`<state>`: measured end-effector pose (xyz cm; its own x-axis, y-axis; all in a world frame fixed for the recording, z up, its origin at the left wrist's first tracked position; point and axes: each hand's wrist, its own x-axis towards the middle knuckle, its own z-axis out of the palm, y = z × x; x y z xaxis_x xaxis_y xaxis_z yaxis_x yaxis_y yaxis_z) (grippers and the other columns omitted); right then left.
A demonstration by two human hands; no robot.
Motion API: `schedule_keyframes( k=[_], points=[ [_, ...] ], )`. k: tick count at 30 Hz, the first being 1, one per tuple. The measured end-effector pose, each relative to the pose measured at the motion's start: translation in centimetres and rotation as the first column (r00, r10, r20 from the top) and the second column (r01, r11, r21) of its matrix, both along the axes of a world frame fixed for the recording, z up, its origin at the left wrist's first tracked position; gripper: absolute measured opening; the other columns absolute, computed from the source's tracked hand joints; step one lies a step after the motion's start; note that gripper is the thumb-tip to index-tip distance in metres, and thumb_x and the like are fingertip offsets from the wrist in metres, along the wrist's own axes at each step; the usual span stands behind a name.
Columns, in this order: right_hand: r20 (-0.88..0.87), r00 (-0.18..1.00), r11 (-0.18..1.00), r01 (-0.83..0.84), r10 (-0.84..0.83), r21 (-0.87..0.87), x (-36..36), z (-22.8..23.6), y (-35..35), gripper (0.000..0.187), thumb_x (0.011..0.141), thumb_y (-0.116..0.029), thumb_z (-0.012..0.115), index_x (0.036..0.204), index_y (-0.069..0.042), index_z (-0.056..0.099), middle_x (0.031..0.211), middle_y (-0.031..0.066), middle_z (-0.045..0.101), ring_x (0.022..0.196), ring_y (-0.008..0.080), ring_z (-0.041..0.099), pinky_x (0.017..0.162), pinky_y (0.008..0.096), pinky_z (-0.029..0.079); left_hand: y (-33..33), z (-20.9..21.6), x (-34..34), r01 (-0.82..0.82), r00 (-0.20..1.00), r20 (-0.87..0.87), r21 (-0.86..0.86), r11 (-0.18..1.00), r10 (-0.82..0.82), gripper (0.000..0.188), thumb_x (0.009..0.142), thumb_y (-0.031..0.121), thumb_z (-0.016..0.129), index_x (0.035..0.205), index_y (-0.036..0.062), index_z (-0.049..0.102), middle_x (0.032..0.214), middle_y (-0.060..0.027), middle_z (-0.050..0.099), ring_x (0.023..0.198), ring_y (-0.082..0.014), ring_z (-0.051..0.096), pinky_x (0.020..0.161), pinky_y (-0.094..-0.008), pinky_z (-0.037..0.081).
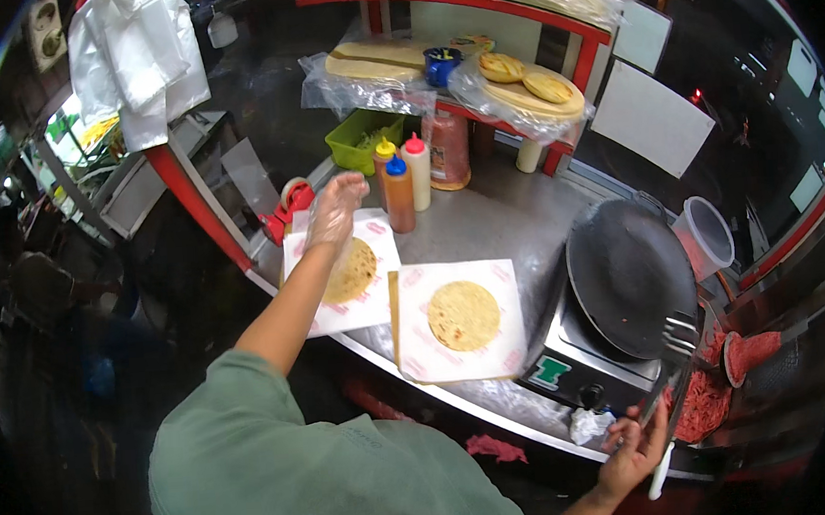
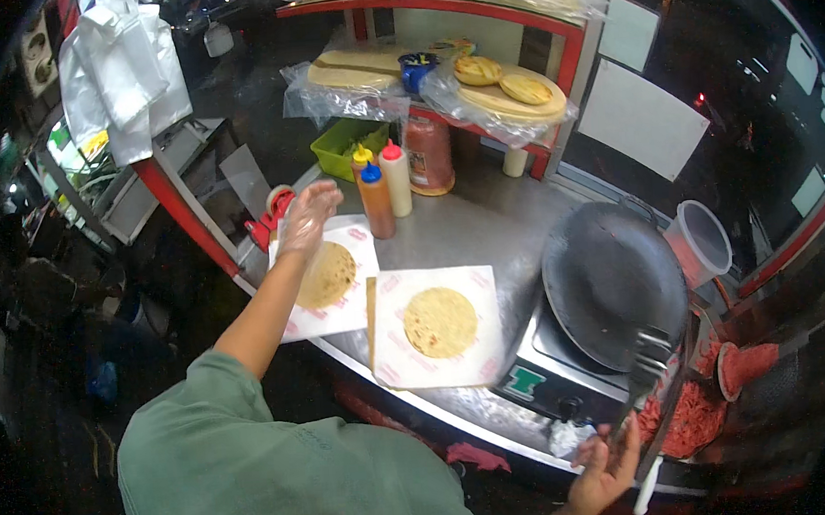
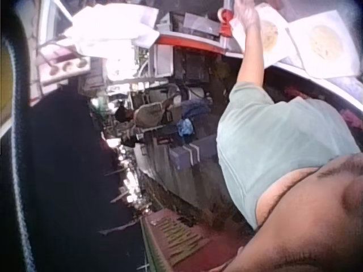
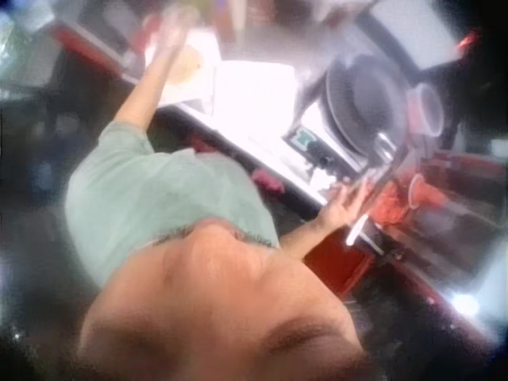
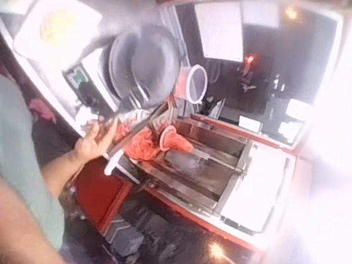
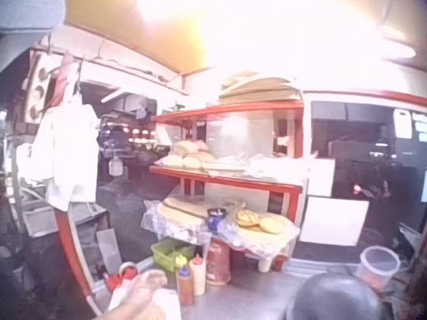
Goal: The person cooks shredded meat on a flat griddle, then assembles two tacos by placing lettuce, meat, and sauces onto tortillas. The tacos are wrapped in paper and placed on a tray. The person then prepares two additional tortillas with sauce and lettuce.
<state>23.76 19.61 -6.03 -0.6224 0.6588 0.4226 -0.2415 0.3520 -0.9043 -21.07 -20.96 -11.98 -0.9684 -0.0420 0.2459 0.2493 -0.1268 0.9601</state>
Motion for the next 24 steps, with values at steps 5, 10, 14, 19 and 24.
schedule_keyframes(
  k=[5, 10, 14, 19, 24],
  points=[
    [0.06, 0.989, 0.977, -0.127, 0.139, -0.169, -7.5, -4.2, -10.7, 0.061, 0.101, -0.022, 0.071, 0.154, -0.004, 0.047, 0.11, 0.0091, 0.066, 0.068, 0.0087, 0.058, 0.054, 0.0212, 0.048, -1.3, 0.5, -14.4, -0.333, 0.929, -0.364, -0.759, 0.56, 0.06, 0.04, 0.103, 0.031, 0.05, 0.127, 0.0029, 0.067, 0.123, -0.0234, 0.071, 0.117, -0.0386, 0.067, 0.101, -0.0466, 0.052],
    [0.307, 0.935, 0.98, -0.136, 0.175, -0.144, -8.6, -6.5, -16.9, 0.053, 0.1, -0.008, 0.067, 0.15, 0.001, 0.052, 0.097, 0.0042, 0.065, 0.071, 0.0081, 0.058, 0.063, 0.0219, 0.047, -1.6, 1.9, -23.4, 0.059, 0.967, 0.054, -0.998, 0.012, -0.248, 0.036, 0.097, 0.021, 0.052, 0.119, 0.0009, 0.072, 0.117, -0.0252, 0.073, 0.109, -0.0402, 0.071, 0.097, -0.0478, 0.055],
    [0.313, 0.948, 0.955, 0.041, 0.055, -0.293, -7.5, -6.5, -20.9, 0.052, 0.101, -0.01, 0.067, 0.149, 0.002, 0.051, 0.09, 0.0028, 0.064, 0.062, 0.0071, 0.054, 0.055, 0.0224, 0.046, -2.7, -4.6, -31.5, -0.002, 0.879, 0.103, -0.975, -0.22, -0.465, 0.031, 0.091, 0.012, 0.058, 0.114, -0.0004, 0.074, 0.116, -0.0264, 0.073, 0.107, -0.0407, 0.073, 0.094, -0.0487, 0.058],
    [0.328, 0.945, 0.96, 0.097, -0.006, -0.261, -6.5, -7.9, -21.4, 0.052, 0.103, -0.014, 0.066, 0.15, 0.002, 0.05, 0.089, 0.0015, 0.062, 0.062, 0.0055, 0.052, 0.055, 0.0228, 0.046, -3.4, -10.7, -32.6, -0.041, 0.887, 0.094, -0.959, -0.279, -0.451, 0.041, 0.087, 0.019, 0.064, 0.123, 0.0025, 0.073, 0.128, -0.0261, 0.069, 0.119, -0.0365, 0.069, 0.1, -0.0451, 0.056],
    [0.356, 0.924, 0.956, 0.219, -0.14, -0.193, -5.1, -8.0, -20.8, 0.051, 0.103, -0.012, 0.065, 0.15, -0.001, 0.052, 0.094, 0.001, 0.065, 0.066, 0.0051, 0.054, 0.058, 0.0205, 0.045, -1.2, -1.3, -31.8, 0.217, 0.861, 0.33, -0.927, -0.307, -0.388, 0.062, 0.091, 0.056, 0.067, 0.116, 0.0002, 0.075, 0.121, -0.024, 0.073, 0.108, -0.037, 0.072, 0.095, -0.048, 0.056]
  ],
)
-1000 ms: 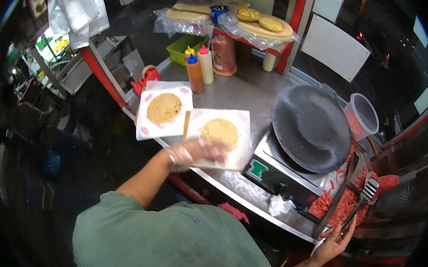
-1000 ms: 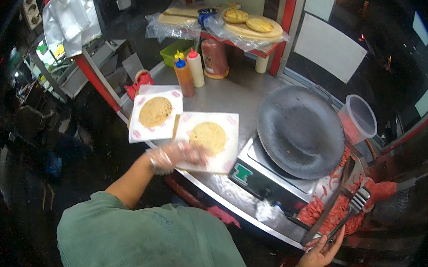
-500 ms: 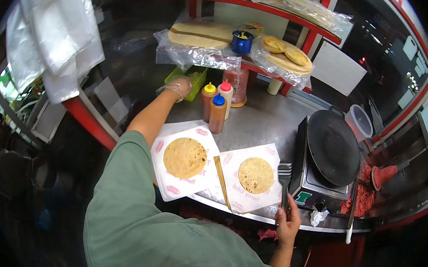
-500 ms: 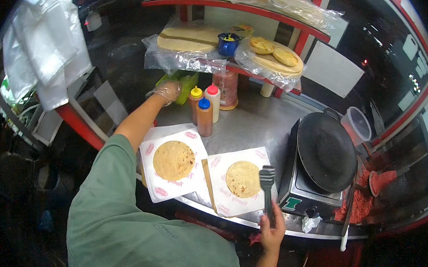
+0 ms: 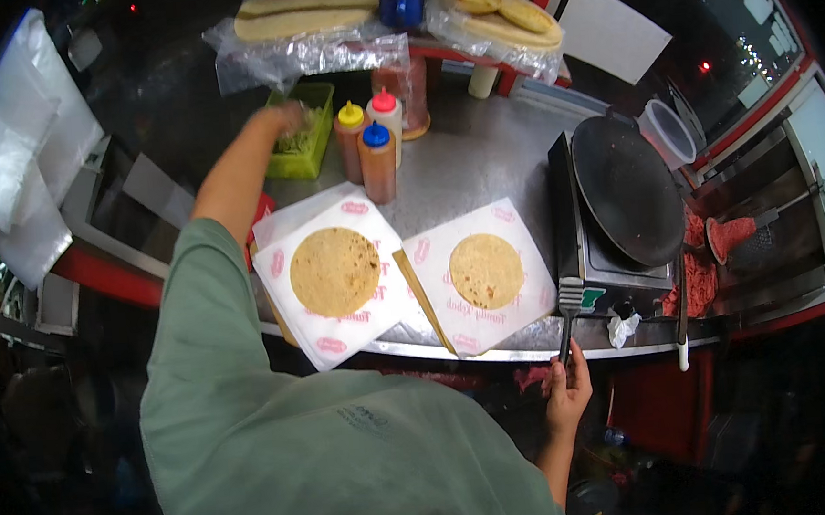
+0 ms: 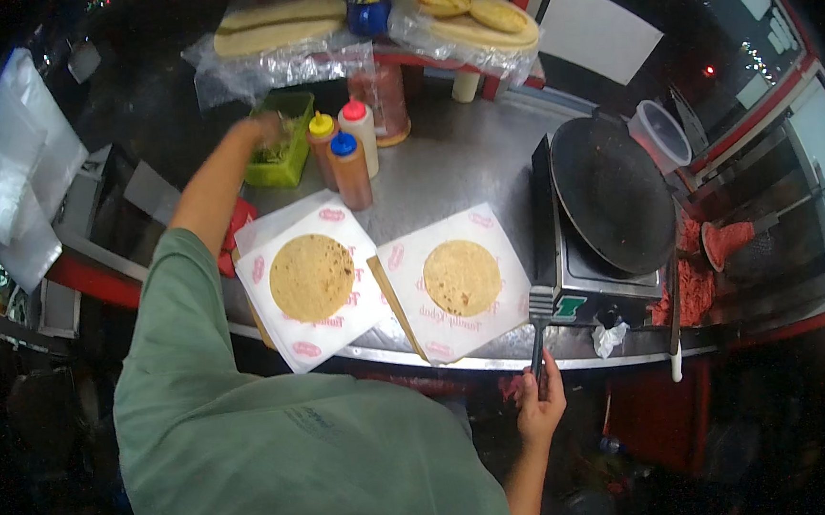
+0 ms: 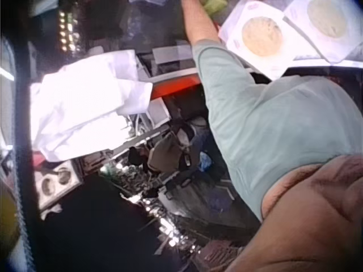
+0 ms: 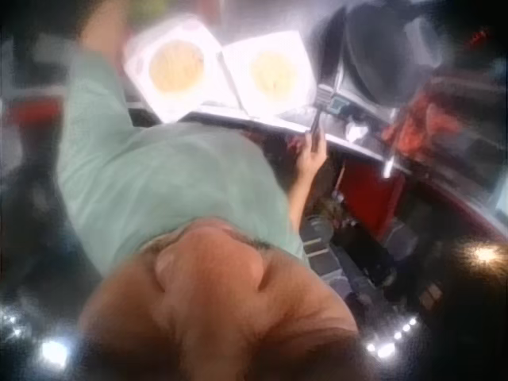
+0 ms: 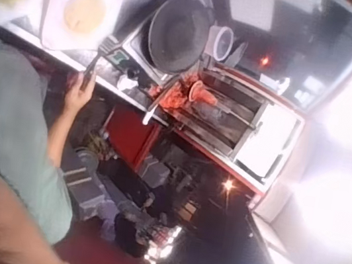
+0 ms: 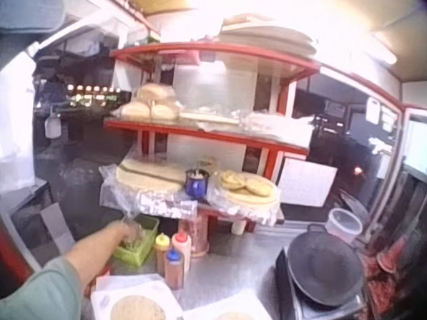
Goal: The person cooks shredded meat on a flat griddle, then assembles two tacos by placing lettuce, meat, and sauces onto tortillas. The tacos are wrapped in paper and placed on a tray. The person then prepares two additional tortillas with sauce and lettuce.
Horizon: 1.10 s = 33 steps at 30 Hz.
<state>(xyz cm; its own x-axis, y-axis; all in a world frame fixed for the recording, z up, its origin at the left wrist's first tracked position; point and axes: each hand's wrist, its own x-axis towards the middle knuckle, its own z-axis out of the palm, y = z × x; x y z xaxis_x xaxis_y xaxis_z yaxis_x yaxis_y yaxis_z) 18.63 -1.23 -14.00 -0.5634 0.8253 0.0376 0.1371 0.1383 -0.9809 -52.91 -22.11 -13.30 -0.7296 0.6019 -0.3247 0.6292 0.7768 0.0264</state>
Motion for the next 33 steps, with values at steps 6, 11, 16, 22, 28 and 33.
schedule_keyframes(
  k=[6, 11, 16, 22, 28, 33],
  points=[
    [0.044, 0.994, 0.995, -0.102, 0.103, -0.006, -0.2, -0.5, 2.0, 0.051, 0.102, -0.01, 0.066, 0.15, -0.001, 0.053, 0.098, 0.0019, 0.066, 0.067, 0.005, 0.053, 0.058, 0.02, 0.044, -2.3, -1.1, -0.9, -0.035, 0.984, -0.168, 0.106, 0.994, 0.053, 0.059, 0.103, 0.051, 0.052, 0.13, 0.0014, 0.067, 0.131, -0.0257, 0.067, 0.122, -0.0387, 0.066, 0.104, -0.0468, 0.051],
    [0.033, 0.961, 0.957, -0.276, 0.274, 0.095, -1.7, -1.3, 5.1, 0.049, 0.104, -0.013, 0.065, 0.15, -0.001, 0.053, 0.105, 0.0061, 0.068, 0.065, 0.0042, 0.053, 0.055, 0.0198, 0.041, -4.4, -3.9, 2.0, -0.127, 0.94, -0.231, 0.446, 0.886, 0.251, 0.042, 0.105, 0.041, 0.057, 0.127, 0.0067, 0.069, 0.119, -0.0219, 0.072, 0.109, -0.0357, 0.07, 0.097, -0.0471, 0.053],
    [-0.009, 0.918, 0.918, -0.397, 0.397, 0.008, -2.5, -1.1, 7.3, 0.051, 0.104, -0.013, 0.065, 0.15, 0.002, 0.05, 0.105, 0.0103, 0.067, 0.064, 0.0071, 0.054, 0.053, 0.0212, 0.044, -4.7, 4.3, 14.4, -0.281, 0.958, 0.163, 0.702, 0.654, 0.236, 0.036, 0.107, 0.04, 0.055, 0.114, 0.0102, 0.074, 0.1, -0.0097, 0.076, 0.087, -0.0216, 0.067, 0.084, -0.042, 0.054],
    [-0.138, 0.825, 0.811, -0.565, 0.549, -0.154, -7.1, -1.8, 7.8, 0.051, 0.105, -0.015, 0.064, 0.149, 0.004, 0.05, 0.103, 0.0131, 0.067, 0.061, 0.0099, 0.056, 0.05, 0.0228, 0.045, -10.0, -2.1, 27.7, -0.219, 0.92, 0.391, 0.578, 0.786, -0.031, 0.035, 0.104, 0.041, 0.063, 0.121, 0.0118, 0.071, 0.106, -0.0093, 0.075, 0.094, -0.0189, 0.071, 0.091, -0.0391, 0.056],
    [0.192, 0.672, 0.648, -0.741, 0.715, 0.177, -18.6, -1.8, -0.1, 0.049, 0.101, -0.023, 0.071, 0.143, -0.002, 0.059, 0.105, 0.0115, 0.069, 0.069, 0.0145, 0.061, 0.059, 0.029, 0.05, -11.0, -5.7, 34.5, -0.05, 0.999, 0.007, 0.503, 0.863, 0.054, 0.091, 0.083, 0.058, 0.078, 0.158, 0.0211, 0.042, 0.153, -0.0125, 0.052, 0.139, -0.0352, 0.052, 0.122, -0.0517, 0.031],
    [0.541, 0.533, 0.378, -0.845, 0.651, 0.377, -25.0, -1.6, -6.6, 0.048, 0.094, -0.024, 0.076, 0.138, -0.01, 0.064, 0.107, 0.0172, 0.068, 0.091, 0.0338, 0.07, 0.08, 0.0418, 0.056, -14.0, -7.2, 34.0, 0.005, 1.0, -0.028, 0.52, 0.854, 0.011, 0.109, 0.073, 0.063, 0.082, 0.161, 0.0189, 0.034, 0.158, -0.0149, 0.041, 0.142, -0.0377, 0.047, 0.122, -0.0521, 0.033]
  ],
)
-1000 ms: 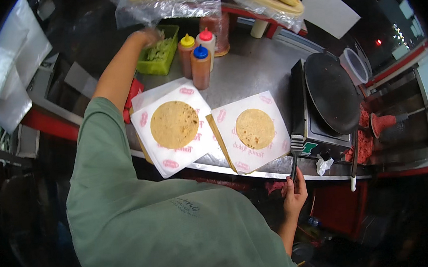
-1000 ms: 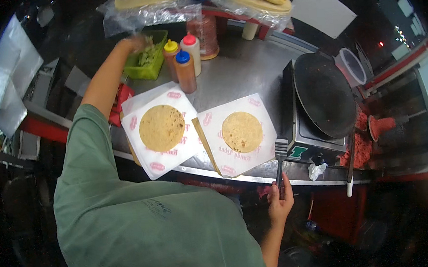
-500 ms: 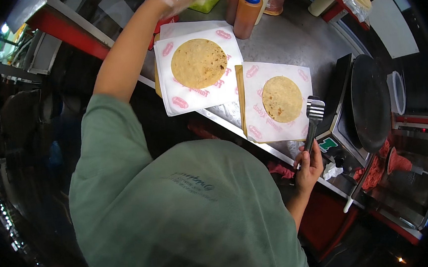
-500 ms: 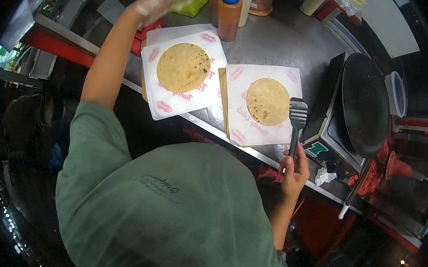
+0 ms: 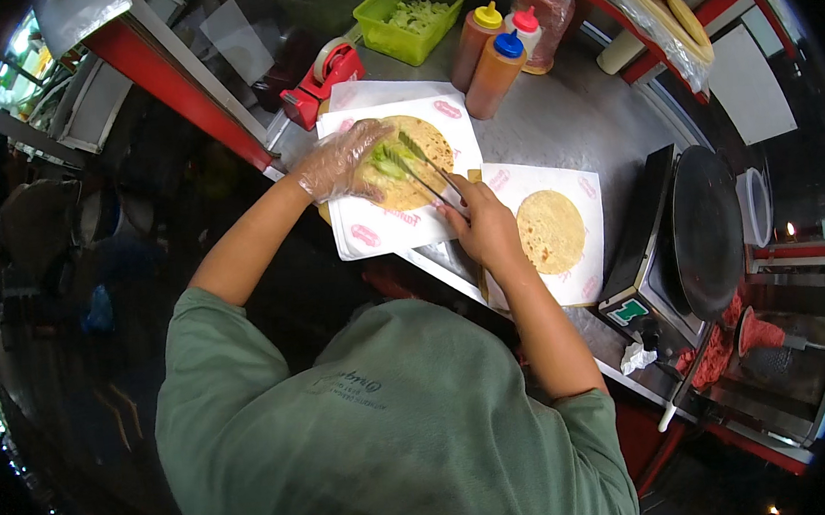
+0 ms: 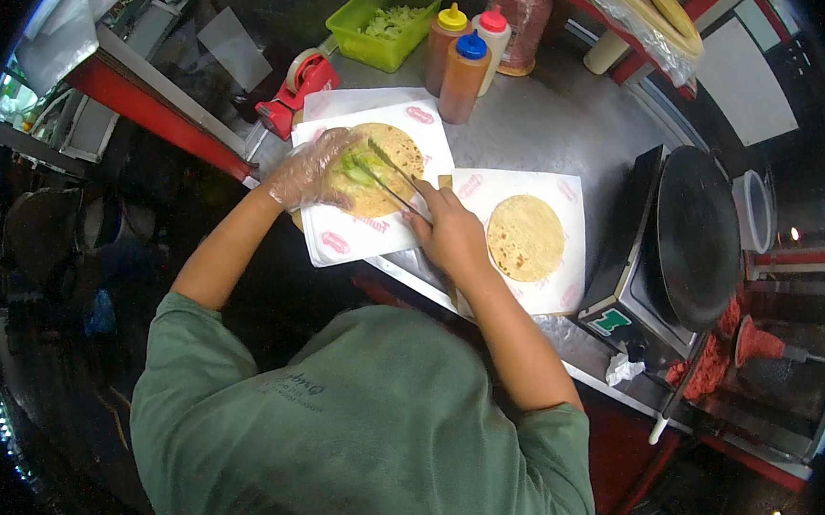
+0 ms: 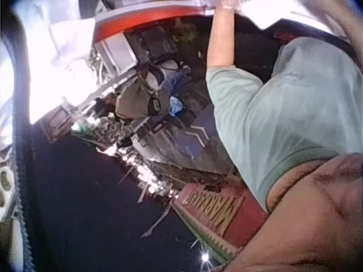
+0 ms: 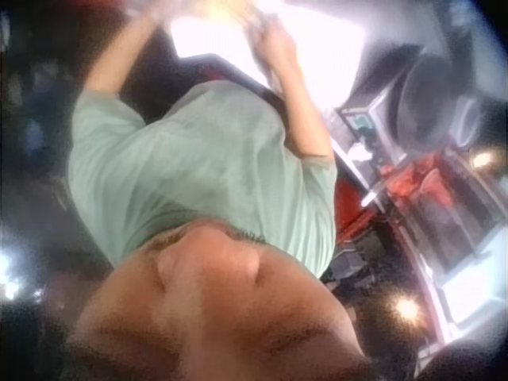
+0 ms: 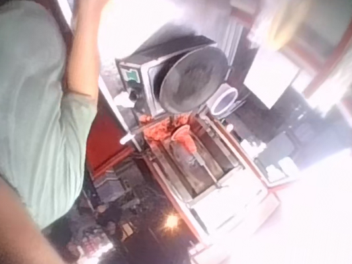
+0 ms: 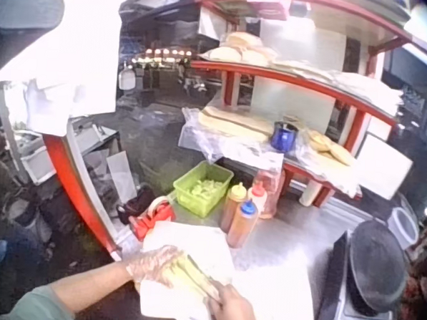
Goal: The person cooks shredded meat on a flat griddle, then assembles two tacos by placing lettuce, meat, and sauces onto tortillas. The tacos are wrapped in paper and placed on a tray. The person then prepares two additional tortillas with sauce and lettuce.
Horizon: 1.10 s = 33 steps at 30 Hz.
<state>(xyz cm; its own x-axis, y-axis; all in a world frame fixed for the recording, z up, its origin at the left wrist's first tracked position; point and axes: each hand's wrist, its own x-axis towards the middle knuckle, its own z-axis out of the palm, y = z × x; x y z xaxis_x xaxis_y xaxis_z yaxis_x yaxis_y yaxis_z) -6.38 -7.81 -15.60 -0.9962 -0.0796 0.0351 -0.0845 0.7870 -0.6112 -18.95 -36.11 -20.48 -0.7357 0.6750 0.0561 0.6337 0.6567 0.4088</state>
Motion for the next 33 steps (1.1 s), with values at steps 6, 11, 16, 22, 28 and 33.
schedule_keyframes(
  k=[6, 11, 16, 22, 28, 33],
  points=[
    [0.011, 0.996, 0.988, -0.091, 0.09, 0.121, 0.4, 1.7, 3.2, 0.047, 0.091, -0.024, 0.076, 0.135, -0.014, 0.066, 0.096, 0.0142, 0.068, 0.083, 0.0353, 0.07, 0.071, 0.0433, 0.056, -3.2, -4.8, -2.4, 0.115, 0.958, -0.268, 0.051, 0.992, -0.097, 0.039, 0.102, 0.034, 0.064, 0.134, 0.012, 0.062, 0.131, -0.0113, 0.063, 0.118, -0.034, 0.063, 0.1, -0.0438, 0.054],
    [-0.064, 0.998, 1.0, 0.015, -0.016, -0.014, -0.5, 0.8, 1.3, 0.045, 0.092, -0.025, 0.074, 0.135, -0.013, 0.066, 0.096, 0.0143, 0.067, 0.079, 0.0363, 0.068, 0.071, 0.0442, 0.055, -2.8, -5.5, -4.5, 0.2, 0.939, -0.327, 0.259, 0.945, -0.109, 0.022, 0.104, 0.023, 0.061, 0.117, 0.0069, 0.07, 0.114, -0.0096, 0.07, 0.104, -0.0291, 0.068, 0.094, -0.0383, 0.056],
    [-0.001, 1.0, 0.995, 0.03, -0.03, 0.095, -0.3, 0.4, -0.2, 0.043, 0.095, -0.026, 0.071, 0.136, -0.014, 0.065, 0.098, 0.0143, 0.067, 0.083, 0.0356, 0.07, 0.073, 0.0458, 0.056, -1.4, -0.7, -3.3, -0.035, 0.999, 0.014, 0.608, 0.793, 0.034, 0.029, 0.11, 0.027, 0.056, 0.11, 0.0008, 0.069, 0.102, -0.0104, 0.069, 0.096, -0.0188, 0.065, 0.089, -0.0335, 0.052],
    [0.103, 0.991, 0.995, 0.088, -0.082, -0.054, 4.5, 1.2, 1.5, 0.044, 0.095, -0.025, 0.072, 0.138, -0.015, 0.066, 0.095, 0.0119, 0.066, 0.077, 0.029, 0.067, 0.072, 0.0398, 0.055, 3.4, 4.5, -1.1, -0.27, 0.942, 0.33, 0.657, 0.704, 0.053, 0.03, 0.111, 0.029, 0.055, 0.107, 0.0012, 0.067, 0.102, -0.0051, 0.067, 0.091, -0.0125, 0.059, 0.088, -0.0301, 0.05],
    [0.137, 0.759, 0.613, 0.605, -0.637, -0.507, 12.3, 0.1, 10.6, 0.047, 0.102, -0.024, 0.069, 0.142, -0.001, 0.061, 0.12, 0.014, 0.072, 0.078, 0.0141, 0.064, 0.067, 0.03, 0.054, 17.0, 9.1, 6.0, -0.131, 0.923, 0.342, 0.711, 0.691, -0.177, 0.035, 0.11, 0.036, 0.056, 0.11, 0.0038, 0.069, 0.098, -0.0074, 0.069, 0.088, -0.015, 0.062, 0.084, -0.0311, 0.052],
    [0.098, 0.693, 0.54, 0.634, -0.714, -0.553, 17.4, -3.6, 14.7, 0.048, 0.103, -0.023, 0.07, 0.143, 0.0, 0.06, 0.089, 0.0021, 0.066, 0.056, 0.0051, 0.052, 0.049, 0.0229, 0.04, 27.6, 1.6, 8.6, 0.334, 0.935, -0.051, 0.455, 0.825, -0.351, 0.035, 0.097, 0.033, 0.072, 0.121, 0.0078, 0.068, 0.113, -0.0133, 0.072, 0.101, -0.0304, 0.072, 0.088, -0.041, 0.057]
  ],
)
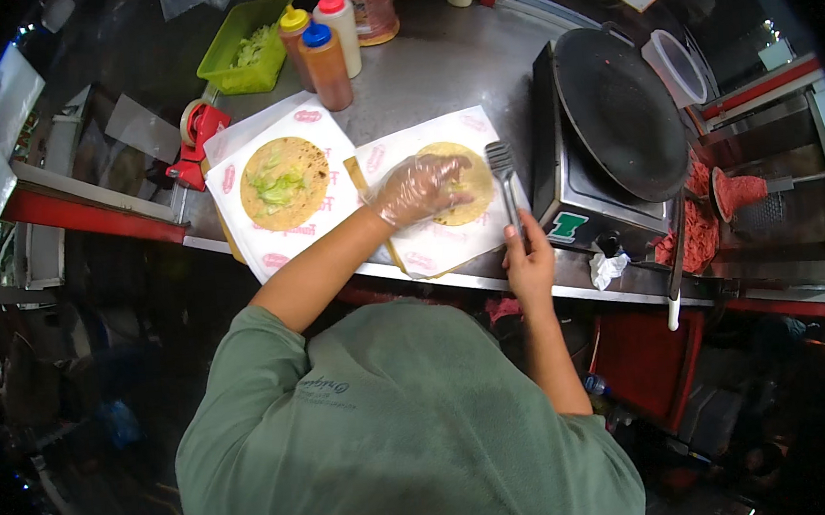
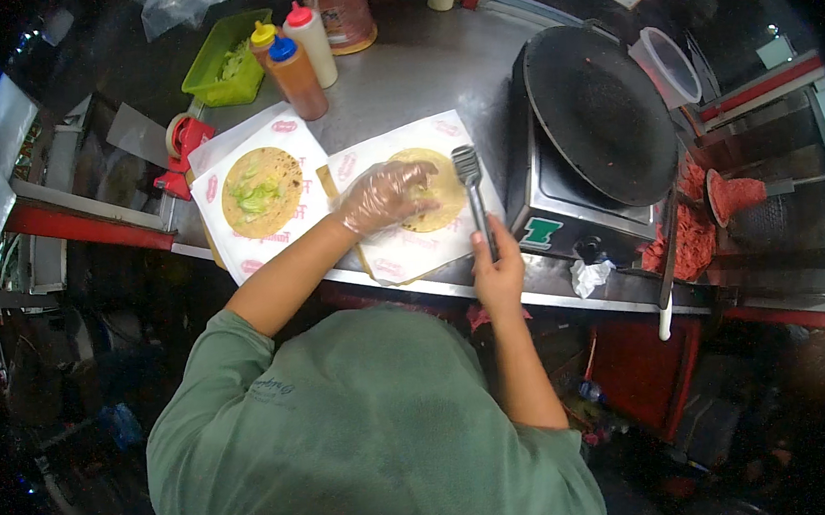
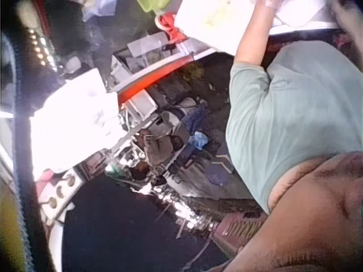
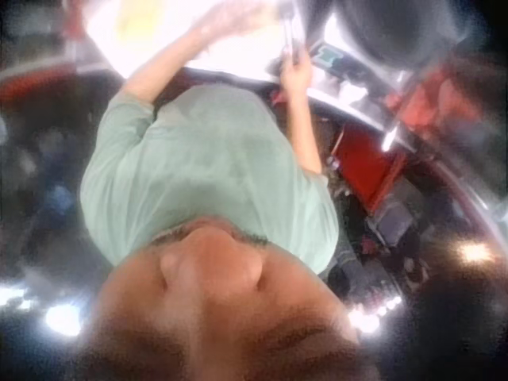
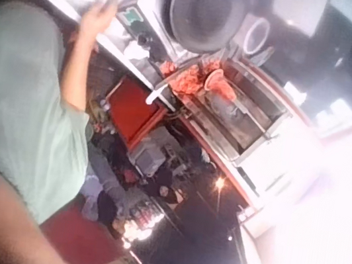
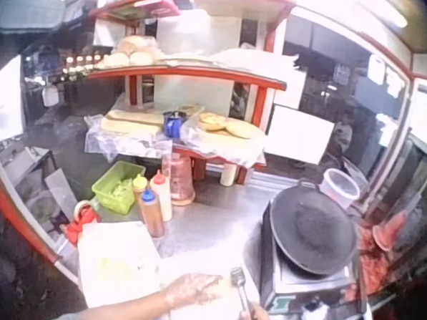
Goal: The person cooks shredded meat on a flat griddle, then assembles two tacos by placing lettuce, meat, and sauces onto tortillas. The tacos are wrapped in paper and placed on a tray. The person then prepares two additional tortillas with sauce and lettuce.
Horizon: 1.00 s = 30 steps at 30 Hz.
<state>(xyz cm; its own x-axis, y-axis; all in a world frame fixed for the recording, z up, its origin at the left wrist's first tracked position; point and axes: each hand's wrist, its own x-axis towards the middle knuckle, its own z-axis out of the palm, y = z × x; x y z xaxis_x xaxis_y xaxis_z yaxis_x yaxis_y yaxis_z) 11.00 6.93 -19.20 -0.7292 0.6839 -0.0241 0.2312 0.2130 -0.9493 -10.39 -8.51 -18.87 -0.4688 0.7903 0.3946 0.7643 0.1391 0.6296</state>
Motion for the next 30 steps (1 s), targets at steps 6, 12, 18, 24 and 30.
schedule_keyframes(
  k=[6, 12, 18, 24, 30],
  points=[
    [0.341, 0.929, 0.865, -0.283, 0.142, 0.414, 1.0, 2.3, -1.7, 0.05, 0.094, -0.025, 0.074, 0.14, -0.01, 0.063, 0.094, 0.0154, 0.064, 0.08, 0.0325, 0.066, 0.072, 0.0422, 0.054, -4.2, 3.2, -1.6, 0.052, 0.98, -0.196, 0.04, 0.998, -0.043, 0.031, 0.098, 0.022, 0.061, 0.126, 0.01, 0.068, 0.123, -0.0132, 0.071, 0.108, -0.0347, 0.07, 0.094, -0.0454, 0.056],
    [0.069, 0.99, 0.951, -0.137, 0.122, 0.278, 2.8, 1.2, -2.8, 0.049, 0.094, -0.015, 0.074, 0.141, -0.005, 0.062, 0.092, 0.0117, 0.061, 0.079, 0.0209, 0.061, 0.069, 0.0312, 0.049, -14.0, 4.8, -16.4, -0.515, 0.818, 0.54, 0.535, 0.67, 0.198, 0.033, 0.105, 0.026, 0.058, 0.12, -0.0017, 0.066, 0.12, -0.0149, 0.069, 0.108, -0.0294, 0.068, 0.094, -0.0411, 0.054],
    [-0.09, 0.996, 0.942, 0.025, 0.006, 0.335, 2.7, -1.0, -3.5, 0.042, 0.099, -0.009, 0.067, 0.137, 0.007, 0.06, 0.128, 0.0197, 0.068, 0.117, 0.0274, 0.065, 0.103, 0.0368, 0.048, -19.0, 3.3, -38.1, -0.653, 0.714, -0.231, -0.561, 0.509, 0.661, 0.056, 0.099, 0.047, 0.063, 0.145, 0.0159, 0.059, 0.141, -0.0242, 0.063, 0.127, -0.0411, 0.063, 0.104, -0.0474, 0.052],
    [-0.186, 0.976, 0.834, 0.194, -0.112, 0.517, 1.9, -1.5, -4.3, 0.043, 0.098, -0.008, 0.069, 0.137, 0.006, 0.061, 0.105, 0.0176, 0.068, 0.092, 0.0276, 0.066, 0.085, 0.0355, 0.053, -15.2, 2.1, -41.1, -0.295, 0.955, -0.245, -0.859, 0.419, 0.169, 0.043, 0.095, 0.031, 0.059, 0.133, 0.011, 0.069, 0.127, -0.0233, 0.071, 0.118, -0.04, 0.068, 0.102, -0.0463, 0.053],
    [-0.238, 0.966, 0.791, 0.227, -0.106, 0.569, 1.5, -1.6, -4.5, 0.042, 0.096, -0.008, 0.07, 0.135, 0.005, 0.063, 0.103, 0.0173, 0.069, 0.091, 0.0287, 0.067, 0.083, 0.0361, 0.053, -16.9, 10.1, -40.9, -0.477, 0.875, -0.294, -0.668, 0.572, 0.385, 0.042, 0.097, 0.036, 0.062, 0.121, 0.0034, 0.074, 0.124, -0.0262, 0.07, 0.116, -0.0414, 0.068, 0.098, -0.0472, 0.053]
  ],
)
